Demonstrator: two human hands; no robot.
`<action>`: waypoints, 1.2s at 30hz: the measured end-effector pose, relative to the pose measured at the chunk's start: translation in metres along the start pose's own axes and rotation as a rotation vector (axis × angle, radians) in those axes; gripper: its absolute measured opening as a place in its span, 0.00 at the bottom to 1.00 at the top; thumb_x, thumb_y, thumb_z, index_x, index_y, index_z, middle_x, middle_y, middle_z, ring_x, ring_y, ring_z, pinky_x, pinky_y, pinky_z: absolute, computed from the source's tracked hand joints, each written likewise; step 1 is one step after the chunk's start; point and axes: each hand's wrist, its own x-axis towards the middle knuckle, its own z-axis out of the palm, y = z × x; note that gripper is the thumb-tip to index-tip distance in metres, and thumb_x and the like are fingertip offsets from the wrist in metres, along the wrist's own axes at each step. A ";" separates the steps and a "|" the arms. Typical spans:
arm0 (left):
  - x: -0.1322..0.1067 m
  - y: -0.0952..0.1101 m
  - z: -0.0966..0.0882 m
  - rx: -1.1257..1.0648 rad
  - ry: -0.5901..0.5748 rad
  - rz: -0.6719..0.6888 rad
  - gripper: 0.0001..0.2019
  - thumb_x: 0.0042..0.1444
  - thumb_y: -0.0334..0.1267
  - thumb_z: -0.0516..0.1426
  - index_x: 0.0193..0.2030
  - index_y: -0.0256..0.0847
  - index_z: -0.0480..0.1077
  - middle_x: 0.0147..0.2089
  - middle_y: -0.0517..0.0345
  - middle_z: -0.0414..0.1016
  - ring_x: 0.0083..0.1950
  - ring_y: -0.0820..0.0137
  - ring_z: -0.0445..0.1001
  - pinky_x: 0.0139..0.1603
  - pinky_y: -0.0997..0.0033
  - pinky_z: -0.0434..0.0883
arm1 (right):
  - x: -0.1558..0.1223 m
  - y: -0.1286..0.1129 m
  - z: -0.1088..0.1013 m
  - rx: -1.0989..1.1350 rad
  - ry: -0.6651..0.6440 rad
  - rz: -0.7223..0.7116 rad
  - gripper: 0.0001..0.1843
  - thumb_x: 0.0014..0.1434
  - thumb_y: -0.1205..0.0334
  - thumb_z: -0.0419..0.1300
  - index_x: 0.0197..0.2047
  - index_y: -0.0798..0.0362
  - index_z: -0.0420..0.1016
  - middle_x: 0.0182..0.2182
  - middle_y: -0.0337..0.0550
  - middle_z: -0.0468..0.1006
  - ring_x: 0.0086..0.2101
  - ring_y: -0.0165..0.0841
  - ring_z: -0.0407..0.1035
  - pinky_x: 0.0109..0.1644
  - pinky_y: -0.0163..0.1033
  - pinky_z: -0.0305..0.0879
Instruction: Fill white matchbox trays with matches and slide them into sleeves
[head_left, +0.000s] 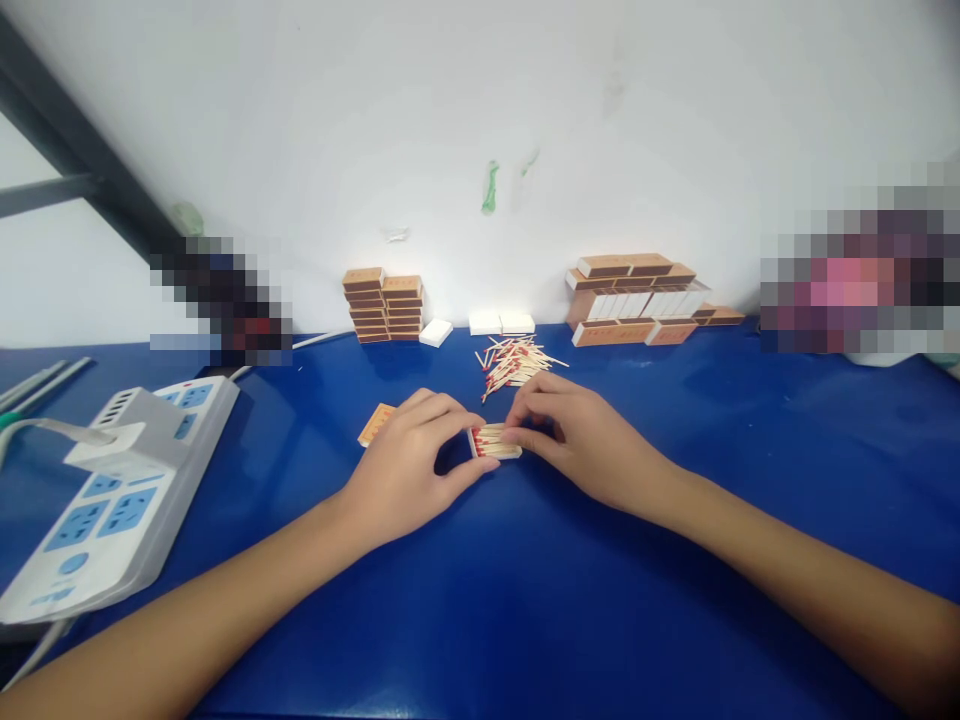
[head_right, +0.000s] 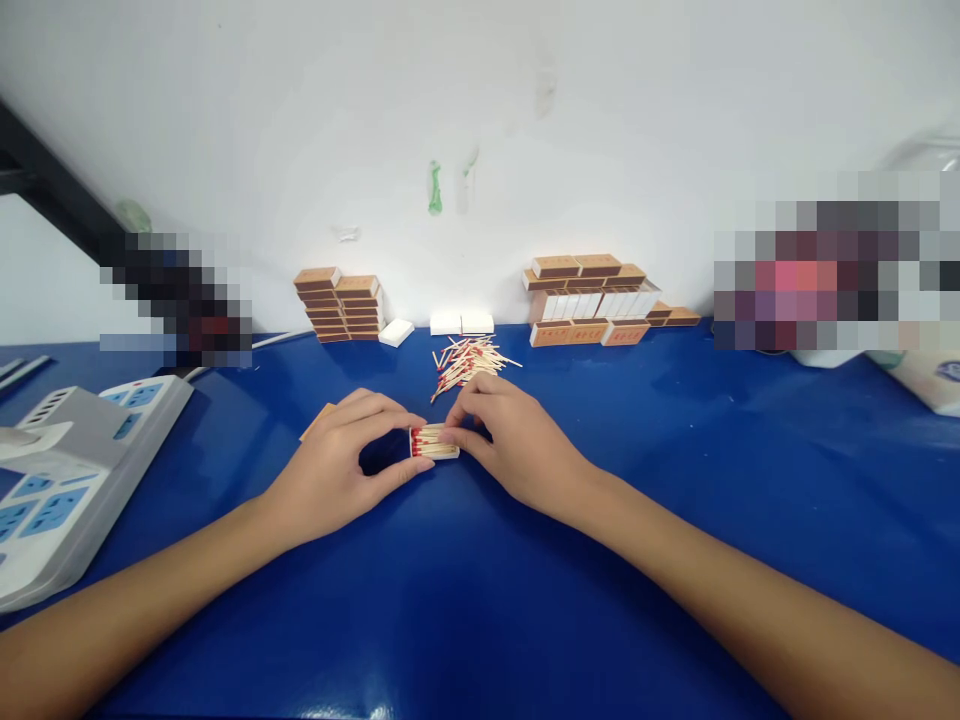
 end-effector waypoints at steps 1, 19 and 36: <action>0.000 0.000 0.000 0.001 -0.025 0.003 0.12 0.64 0.45 0.66 0.49 0.43 0.78 0.46 0.54 0.81 0.48 0.61 0.76 0.50 0.59 0.73 | 0.000 0.001 0.000 -0.011 -0.018 -0.025 0.06 0.67 0.63 0.63 0.36 0.49 0.77 0.39 0.42 0.75 0.38 0.35 0.70 0.42 0.42 0.67; 0.000 -0.002 0.001 -0.053 -0.102 0.012 0.12 0.62 0.42 0.67 0.50 0.42 0.77 0.47 0.53 0.80 0.49 0.58 0.74 0.51 0.55 0.72 | 0.031 0.022 0.000 -0.354 0.024 -0.332 0.14 0.70 0.68 0.58 0.55 0.46 0.78 0.53 0.51 0.74 0.55 0.44 0.69 0.55 0.51 0.71; 0.001 0.000 0.001 -0.040 -0.120 0.023 0.12 0.63 0.43 0.66 0.50 0.41 0.77 0.46 0.52 0.80 0.49 0.58 0.74 0.52 0.54 0.72 | 0.034 0.039 -0.001 -0.361 0.064 -0.448 0.08 0.72 0.68 0.56 0.49 0.55 0.77 0.46 0.54 0.78 0.51 0.44 0.69 0.58 0.53 0.70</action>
